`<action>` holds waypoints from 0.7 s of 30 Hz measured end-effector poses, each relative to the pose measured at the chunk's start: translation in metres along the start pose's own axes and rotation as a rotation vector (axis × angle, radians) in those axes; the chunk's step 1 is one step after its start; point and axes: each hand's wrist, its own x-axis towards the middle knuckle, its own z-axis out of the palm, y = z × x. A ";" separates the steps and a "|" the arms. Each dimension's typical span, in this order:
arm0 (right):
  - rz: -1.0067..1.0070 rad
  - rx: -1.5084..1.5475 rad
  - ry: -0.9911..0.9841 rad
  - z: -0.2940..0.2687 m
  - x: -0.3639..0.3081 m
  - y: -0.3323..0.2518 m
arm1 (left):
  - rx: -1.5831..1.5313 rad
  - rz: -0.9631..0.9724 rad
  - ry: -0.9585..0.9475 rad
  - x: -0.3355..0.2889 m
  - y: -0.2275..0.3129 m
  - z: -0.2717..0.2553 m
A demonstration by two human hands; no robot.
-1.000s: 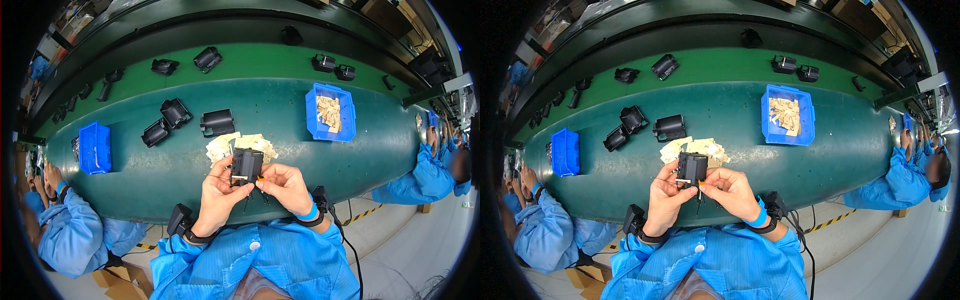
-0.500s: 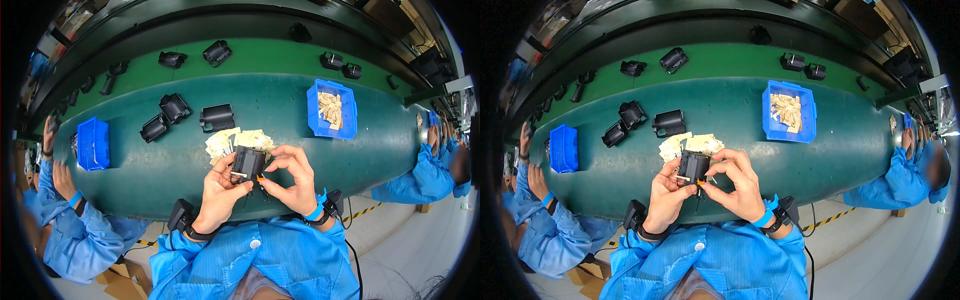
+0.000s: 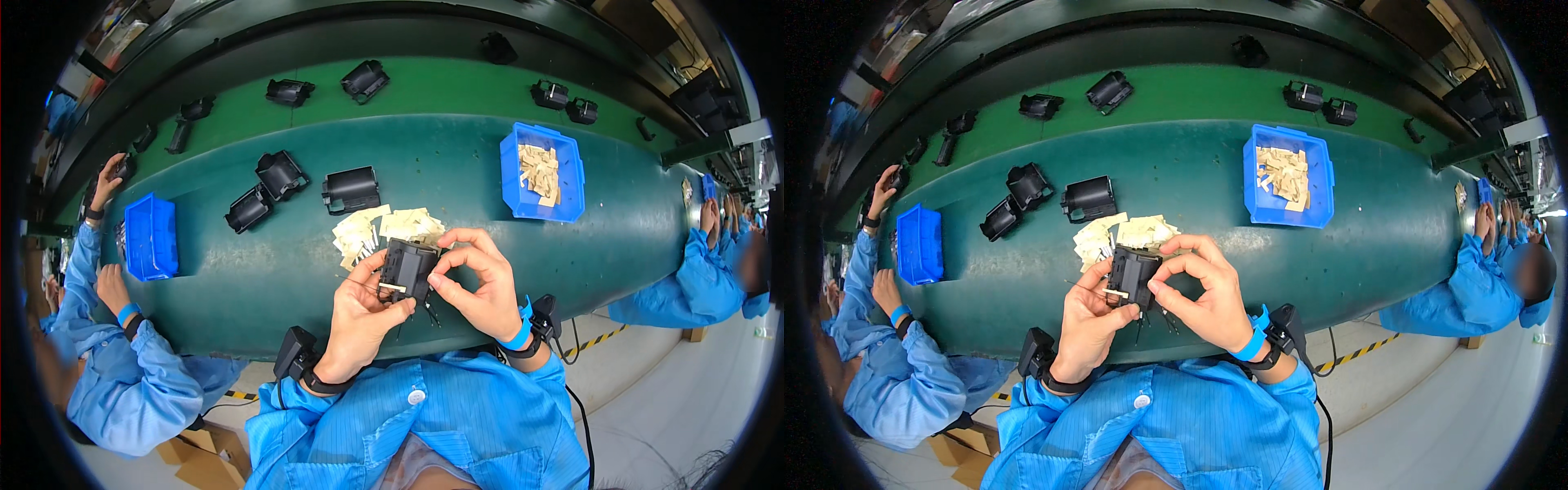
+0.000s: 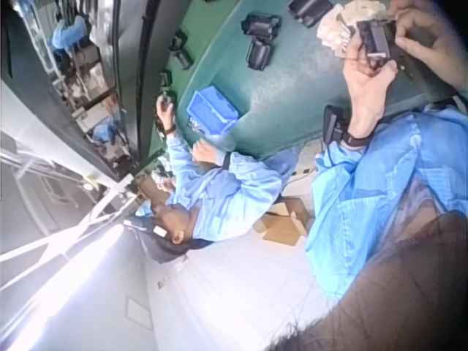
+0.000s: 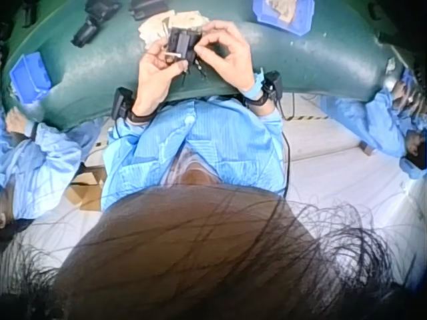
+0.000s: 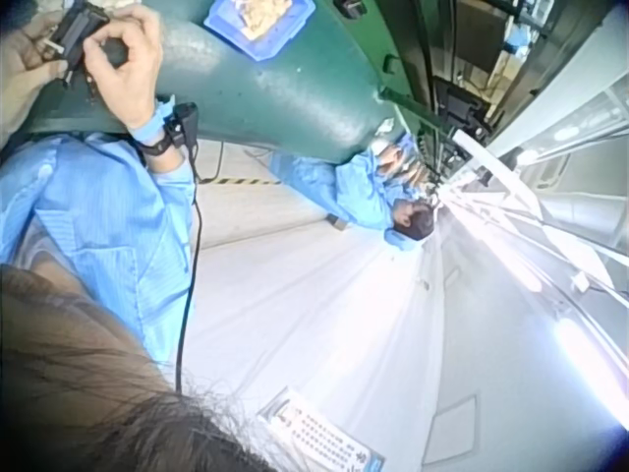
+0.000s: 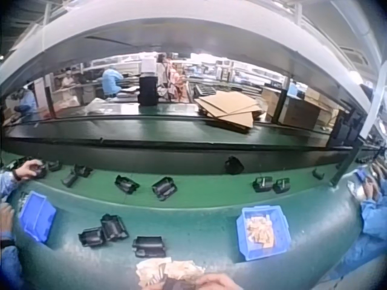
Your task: Manually assembling small electronic or plastic housing components on an assembly line conveyor.
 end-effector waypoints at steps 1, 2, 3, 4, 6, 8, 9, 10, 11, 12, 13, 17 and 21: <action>0.027 0.051 -0.012 0.000 0.000 0.002 | 0.001 -0.001 -0.002 0.000 0.000 0.000; 0.053 0.101 -0.023 0.001 0.000 0.004 | 0.005 -0.003 -0.004 0.000 0.001 0.000; 0.053 0.100 -0.021 0.002 -0.001 0.006 | 0.010 -0.005 -0.006 0.000 0.001 0.001; 0.060 0.137 -0.007 0.003 -0.001 0.008 | 0.010 -0.005 -0.010 0.000 0.000 0.000; 0.065 0.171 0.010 0.004 0.000 0.010 | 0.019 0.002 -0.011 0.000 -0.001 -0.001; 0.090 0.215 0.009 0.005 0.000 0.010 | 0.024 0.005 -0.012 -0.001 0.000 0.000; 0.089 0.214 0.012 0.005 0.000 0.010 | 0.027 0.007 -0.009 -0.001 0.000 0.000; 0.091 0.220 0.014 0.005 0.000 0.010 | 0.029 0.006 -0.012 -0.001 0.000 0.000; 0.093 0.226 0.015 0.005 0.000 0.011 | 0.025 0.005 -0.010 -0.001 -0.001 0.000; 0.092 0.227 0.018 0.005 0.000 0.011 | 0.021 0.004 -0.008 0.000 -0.001 0.000; 0.099 0.231 0.016 0.005 0.000 0.012 | 0.021 0.004 -0.010 0.000 -0.001 0.000; 0.132 0.255 0.013 0.006 -0.001 0.013 | 0.026 0.003 -0.015 0.000 -0.002 0.000; 0.137 0.271 0.017 0.006 -0.002 0.013 | 0.022 0.002 -0.022 0.000 -0.002 0.000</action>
